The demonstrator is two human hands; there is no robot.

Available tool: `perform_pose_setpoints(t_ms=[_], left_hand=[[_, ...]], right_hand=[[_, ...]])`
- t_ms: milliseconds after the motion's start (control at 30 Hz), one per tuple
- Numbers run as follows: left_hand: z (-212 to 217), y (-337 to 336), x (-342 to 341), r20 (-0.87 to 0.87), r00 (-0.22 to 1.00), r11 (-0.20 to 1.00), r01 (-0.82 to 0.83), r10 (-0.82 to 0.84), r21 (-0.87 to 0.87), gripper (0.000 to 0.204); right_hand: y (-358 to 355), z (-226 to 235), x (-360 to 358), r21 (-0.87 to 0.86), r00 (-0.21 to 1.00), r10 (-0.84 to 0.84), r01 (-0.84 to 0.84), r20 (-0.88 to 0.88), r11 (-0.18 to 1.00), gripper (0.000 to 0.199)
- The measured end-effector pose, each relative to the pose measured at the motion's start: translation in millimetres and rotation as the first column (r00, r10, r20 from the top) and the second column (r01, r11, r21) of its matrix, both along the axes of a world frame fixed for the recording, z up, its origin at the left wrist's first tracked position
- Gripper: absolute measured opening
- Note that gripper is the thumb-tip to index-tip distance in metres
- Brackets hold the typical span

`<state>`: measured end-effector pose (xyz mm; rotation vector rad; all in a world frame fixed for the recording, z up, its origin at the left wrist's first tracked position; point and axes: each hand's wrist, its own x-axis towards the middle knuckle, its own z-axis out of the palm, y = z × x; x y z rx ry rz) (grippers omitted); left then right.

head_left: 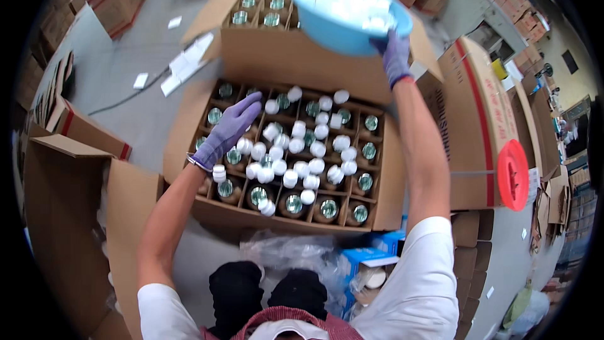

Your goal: The person assembles white electric kettles by inserting black heating elements and white lids into the kettle bodies. They then wrap each assembled kettle in a plastic bag and place it into a cardboard box. The person also places white bottle caps into a separate compartmentalized box.

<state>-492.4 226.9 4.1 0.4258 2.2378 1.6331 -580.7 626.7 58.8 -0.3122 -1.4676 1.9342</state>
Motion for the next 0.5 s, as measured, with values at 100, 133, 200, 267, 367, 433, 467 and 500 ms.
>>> perform_pose_setpoints(t_ms=[100, 133, 200, 267, 367, 433, 467, 500], left_hand=[[-88, -46, 39, -0.143, 0.989, 0.972, 0.003, -0.037, -0.234, 0.047], [-115, -65, 54, -0.237, 0.970, 0.961, -0.019, -0.049, -0.277, 0.048], [-164, -76, 68, -0.380, 0.923, 0.927, -0.095, -0.054, -0.362, 0.049], [-184, -80, 73, -0.438, 0.883, 0.826, -0.116, -0.168, -0.551, 0.057], [-199, -76, 76, -0.338, 0.854, 0.648, 0.000, -0.396, -0.761, 0.065], [-211, -76, 86, -0.390, 0.802, 0.572, -0.076, -0.452, -0.817, 0.070], [-216, -78, 89, -0.416, 0.787, 0.553, -0.116, -0.456, -0.825, 0.072], [-215, -76, 87, -0.443, 0.790, 0.608, -0.115, -0.423, -0.786, 0.073]], right_hand=[[-21, -33, 12, 0.164, 0.958, 0.282, -0.287, 0.057, 0.944, 0.040], [-37, -47, 25, 0.320, 0.928, 0.344, -0.372, 0.142, 0.871, 0.040], [0, -137, 65, 0.813, 0.965, 0.029, -0.235, 0.260, 0.532, 0.048], [20, -203, 107, 0.724, 0.793, -0.113, -0.475, 0.599, 0.500, 0.060], [31, -249, 117, 0.743, 0.711, -0.316, -0.427, 0.628, 0.515, 0.065], [15, -254, 96, 0.753, 0.708, -0.325, -0.443, 0.627, 0.486, 0.066], [6, -254, 81, 0.758, 0.708, -0.330, -0.449, 0.625, 0.472, 0.067], [0, -259, 66, 0.825, 0.723, -0.419, -0.388, 0.549, 0.411, 0.068]])
